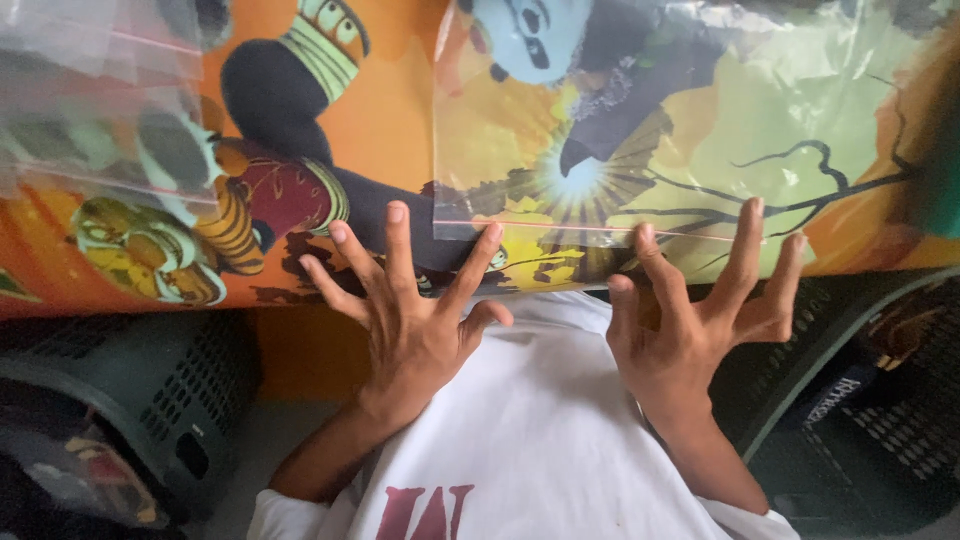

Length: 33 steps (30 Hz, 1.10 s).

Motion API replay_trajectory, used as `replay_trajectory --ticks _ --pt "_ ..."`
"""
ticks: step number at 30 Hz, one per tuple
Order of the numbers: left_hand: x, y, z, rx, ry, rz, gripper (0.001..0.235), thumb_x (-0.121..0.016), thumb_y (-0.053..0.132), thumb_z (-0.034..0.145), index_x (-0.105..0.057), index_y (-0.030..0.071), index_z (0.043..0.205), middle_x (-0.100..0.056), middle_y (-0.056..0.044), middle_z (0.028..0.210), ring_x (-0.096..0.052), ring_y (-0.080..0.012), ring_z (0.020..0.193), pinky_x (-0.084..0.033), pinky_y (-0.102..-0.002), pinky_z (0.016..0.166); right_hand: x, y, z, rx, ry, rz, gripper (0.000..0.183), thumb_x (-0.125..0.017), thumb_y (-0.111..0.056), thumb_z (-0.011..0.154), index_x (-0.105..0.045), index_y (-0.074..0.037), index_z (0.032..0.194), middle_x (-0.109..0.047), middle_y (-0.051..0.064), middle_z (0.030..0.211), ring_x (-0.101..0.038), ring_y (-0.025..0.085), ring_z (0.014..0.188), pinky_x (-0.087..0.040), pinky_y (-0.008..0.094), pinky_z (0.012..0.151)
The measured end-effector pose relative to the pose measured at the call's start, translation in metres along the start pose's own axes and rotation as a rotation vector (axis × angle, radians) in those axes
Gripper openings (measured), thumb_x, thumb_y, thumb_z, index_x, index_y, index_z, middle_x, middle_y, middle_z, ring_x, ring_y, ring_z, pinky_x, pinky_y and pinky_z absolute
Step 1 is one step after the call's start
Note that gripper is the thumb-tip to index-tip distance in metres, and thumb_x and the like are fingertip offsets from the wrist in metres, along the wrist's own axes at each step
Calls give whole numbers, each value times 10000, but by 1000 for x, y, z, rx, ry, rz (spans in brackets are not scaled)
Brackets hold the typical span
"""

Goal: The person places a black shoulder bag into a clear plastic bag, smooths the bag with a green block, and seals the plastic bag. The person then places a small white sticker inside the sealed bag.

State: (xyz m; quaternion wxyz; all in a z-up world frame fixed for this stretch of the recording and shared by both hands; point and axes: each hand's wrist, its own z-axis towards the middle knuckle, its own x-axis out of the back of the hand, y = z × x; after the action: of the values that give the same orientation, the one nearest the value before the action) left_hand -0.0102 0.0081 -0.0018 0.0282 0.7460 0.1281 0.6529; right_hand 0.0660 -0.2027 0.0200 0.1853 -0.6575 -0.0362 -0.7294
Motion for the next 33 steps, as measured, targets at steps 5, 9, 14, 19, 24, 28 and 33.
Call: replay_trajectory --ticks 5,9,14,19,24,28,33 --pt "-5 1 -5 94 78 -84 759 -137 792 971 -576 477 1504 -158 -271 1657 18 -616 1503 -33 -832 1179 0 1 -2 -7 -16 -9 466 -459 -460 1137 -832 -184 1182 -391 269 1612 -168 474 1519 -145 497 1175" --pt "0 0 2 71 55 -29 757 -103 798 958 -479 493 1540 -193 -261 1658 -18 -615 1499 -19 -826 1173 0 1 -3 9 -12 -21 455 -467 -448 1153 -839 -186 1173 -385 257 1626 -177 476 1525 -153 507 1180" --pt "11 -1 10 43 -9 29 735 -100 787 939 -396 495 1546 -256 -277 1649 -116 -635 1492 -70 -862 1132 1 0 -4 25 -3 -29 420 -486 -412 1174 -827 -170 1136 -389 249 1633 -180 468 1528 -163 511 1179" --pt "-2 -8 1 36 111 -57 789 -104 806 944 -466 470 1558 -162 -257 1665 -144 -595 1553 -33 -788 1237 0 3 -10 -33 -61 39 416 -519 -435 1166 -831 -180 1269 -293 228 1679 -96 461 1556 -133 572 1226" --pt "1 -11 -2 124 166 -80 789 -146 773 962 -523 376 1529 -237 -281 1648 -153 -608 1544 -100 -769 1245 -1 2 -12 -17 -49 21 453 -505 -445 1163 -849 -167 1261 -322 251 1660 -129 454 1547 -140 541 1213" --pt "6 -11 2 137 120 27 757 -106 763 957 -457 432 1540 -269 -281 1645 -176 -618 1523 -138 -778 1218 -2 1 -10 -4 -28 38 465 -494 -434 1171 -853 -144 1230 -318 246 1662 -114 433 1558 -129 533 1228" --pt "12 -13 3 110 85 125 801 -63 809 916 -361 447 1565 -277 -279 1647 -186 -627 1507 -135 -827 1185 1 1 -10 -2 -39 38 416 -511 -407 1179 -836 -157 1248 -304 240 1669 -116 460 1555 -134 560 1222"
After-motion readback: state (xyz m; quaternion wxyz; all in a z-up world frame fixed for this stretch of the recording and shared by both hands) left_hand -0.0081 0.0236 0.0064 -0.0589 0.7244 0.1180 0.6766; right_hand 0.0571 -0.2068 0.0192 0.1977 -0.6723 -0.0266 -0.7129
